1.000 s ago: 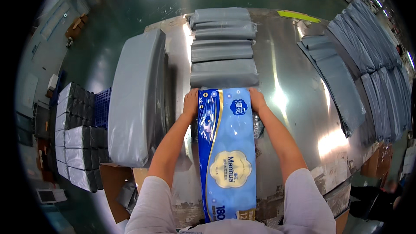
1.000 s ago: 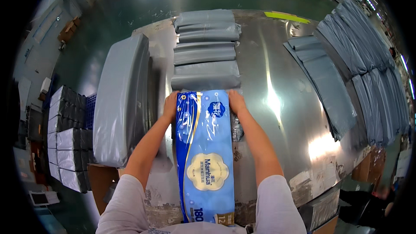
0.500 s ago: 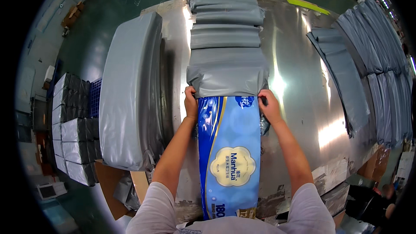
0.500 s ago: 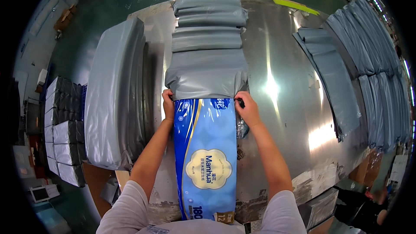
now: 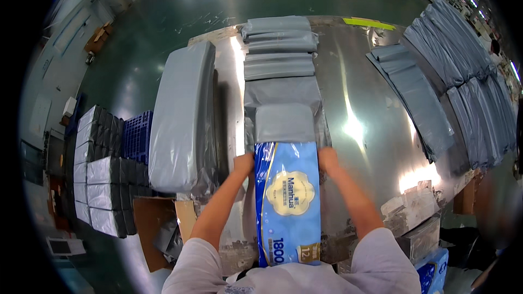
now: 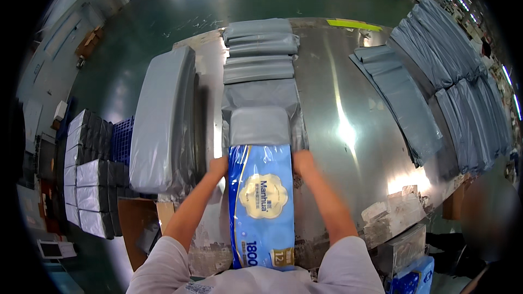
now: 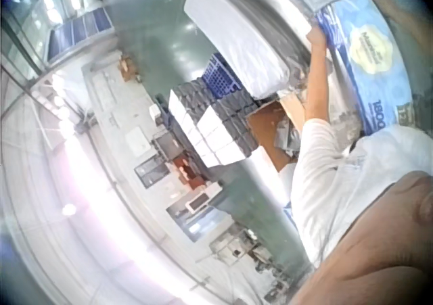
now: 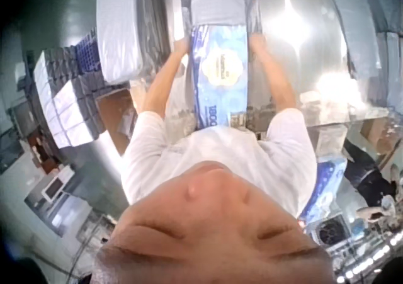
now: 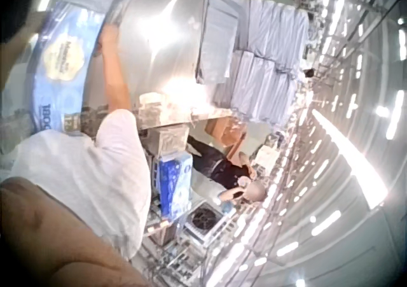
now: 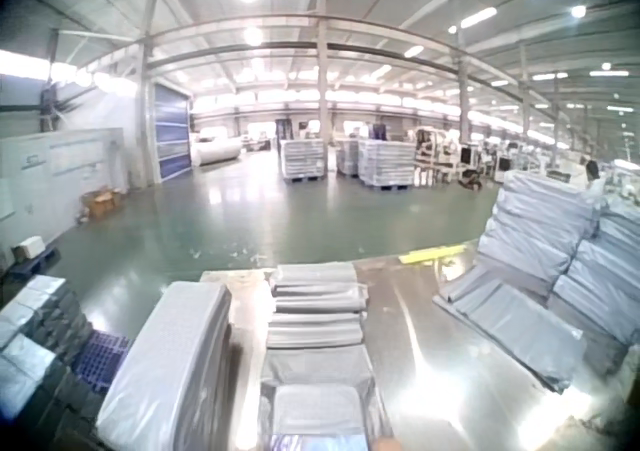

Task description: The person repeatedly places gray padded envelopes into blue product packaging on a metal table, folds the packaging, and stacks the sealed packages. Later, the person picks up several rolls of tape and carries them across the factory floor.

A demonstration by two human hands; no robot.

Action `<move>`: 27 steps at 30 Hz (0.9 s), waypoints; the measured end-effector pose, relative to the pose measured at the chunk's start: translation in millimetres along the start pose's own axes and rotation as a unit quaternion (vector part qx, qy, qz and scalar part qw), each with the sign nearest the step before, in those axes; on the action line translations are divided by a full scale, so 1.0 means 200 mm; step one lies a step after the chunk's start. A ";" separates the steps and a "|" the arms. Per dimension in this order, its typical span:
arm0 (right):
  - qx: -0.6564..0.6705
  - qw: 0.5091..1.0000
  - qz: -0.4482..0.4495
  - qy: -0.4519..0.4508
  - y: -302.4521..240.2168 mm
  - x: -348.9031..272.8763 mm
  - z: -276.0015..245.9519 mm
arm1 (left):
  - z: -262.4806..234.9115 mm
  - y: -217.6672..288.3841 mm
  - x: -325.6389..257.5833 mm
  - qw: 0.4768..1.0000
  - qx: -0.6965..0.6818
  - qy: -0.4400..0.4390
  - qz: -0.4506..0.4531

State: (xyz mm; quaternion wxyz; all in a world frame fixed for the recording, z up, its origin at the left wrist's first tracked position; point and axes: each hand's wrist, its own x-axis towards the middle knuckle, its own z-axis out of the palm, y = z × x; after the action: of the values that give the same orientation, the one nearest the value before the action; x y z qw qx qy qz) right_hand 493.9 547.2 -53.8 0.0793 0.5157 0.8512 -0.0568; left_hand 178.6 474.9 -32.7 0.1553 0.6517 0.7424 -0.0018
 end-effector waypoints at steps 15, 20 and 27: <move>0.168 0.933 -0.037 -0.316 -0.48 -1.70 0.05 | 0.34 0.10 -1.66 0.919 0.046 -0.371 0.126; 0.198 0.947 -0.069 -0.243 -0.18 -1.21 0.20 | 0.14 0.12 -1.11 0.913 0.030 -0.365 0.181; 0.476 0.850 0.141 -0.174 -0.24 -1.83 0.22 | 0.31 -0.19 -1.80 0.886 -0.220 -0.409 -0.016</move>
State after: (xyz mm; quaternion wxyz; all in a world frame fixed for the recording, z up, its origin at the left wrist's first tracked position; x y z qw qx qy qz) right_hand 622.5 199.1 -24.4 -0.0226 0.5867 0.6100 -0.5321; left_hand 192.7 107.8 -15.8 0.5841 0.5306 0.6048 -0.1072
